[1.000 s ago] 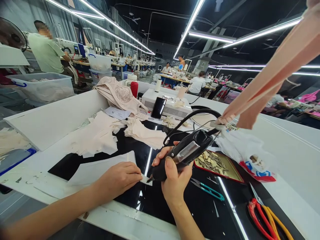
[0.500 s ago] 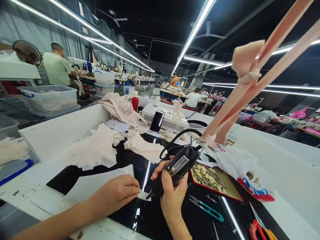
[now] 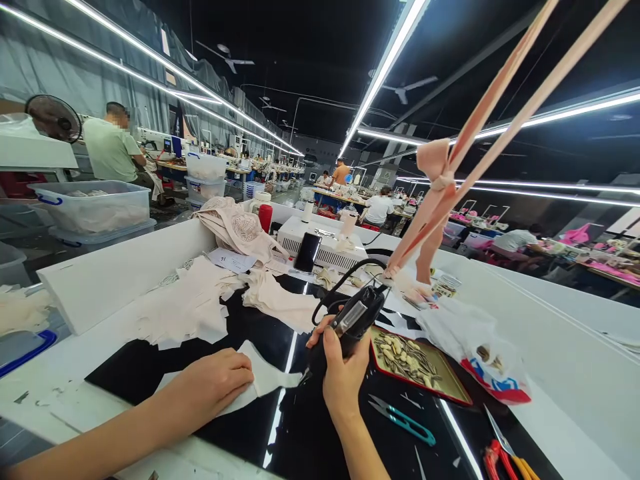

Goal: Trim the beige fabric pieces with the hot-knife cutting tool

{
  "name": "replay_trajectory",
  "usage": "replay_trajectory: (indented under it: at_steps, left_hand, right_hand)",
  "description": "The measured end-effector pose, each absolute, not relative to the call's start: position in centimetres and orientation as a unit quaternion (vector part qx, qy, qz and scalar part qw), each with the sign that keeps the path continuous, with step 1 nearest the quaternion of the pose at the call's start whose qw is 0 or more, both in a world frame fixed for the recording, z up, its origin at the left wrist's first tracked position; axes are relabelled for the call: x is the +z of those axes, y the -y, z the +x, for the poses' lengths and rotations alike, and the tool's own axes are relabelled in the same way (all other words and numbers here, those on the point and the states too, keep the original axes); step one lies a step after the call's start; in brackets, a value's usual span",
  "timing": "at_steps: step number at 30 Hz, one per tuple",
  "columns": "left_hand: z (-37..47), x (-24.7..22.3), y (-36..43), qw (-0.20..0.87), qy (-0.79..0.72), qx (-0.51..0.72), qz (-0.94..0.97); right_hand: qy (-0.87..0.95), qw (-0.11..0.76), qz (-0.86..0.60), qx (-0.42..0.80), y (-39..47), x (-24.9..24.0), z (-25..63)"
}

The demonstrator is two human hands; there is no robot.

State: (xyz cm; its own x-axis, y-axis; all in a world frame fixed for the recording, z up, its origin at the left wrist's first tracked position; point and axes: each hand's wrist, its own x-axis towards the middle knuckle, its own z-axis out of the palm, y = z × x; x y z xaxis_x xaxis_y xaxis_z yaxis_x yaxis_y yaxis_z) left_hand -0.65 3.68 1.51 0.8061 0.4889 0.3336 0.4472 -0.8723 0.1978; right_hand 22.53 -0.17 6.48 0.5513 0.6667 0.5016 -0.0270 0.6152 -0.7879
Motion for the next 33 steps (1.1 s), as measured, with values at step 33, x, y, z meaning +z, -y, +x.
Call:
replay_trajectory:
  at_steps: [33]
  left_hand:
    - [2.4,4.3,-8.0,0.258,-0.161,0.061,0.951]
  right_hand:
    - [0.429,0.813,-0.313,0.237,-1.1,6.3,20.2]
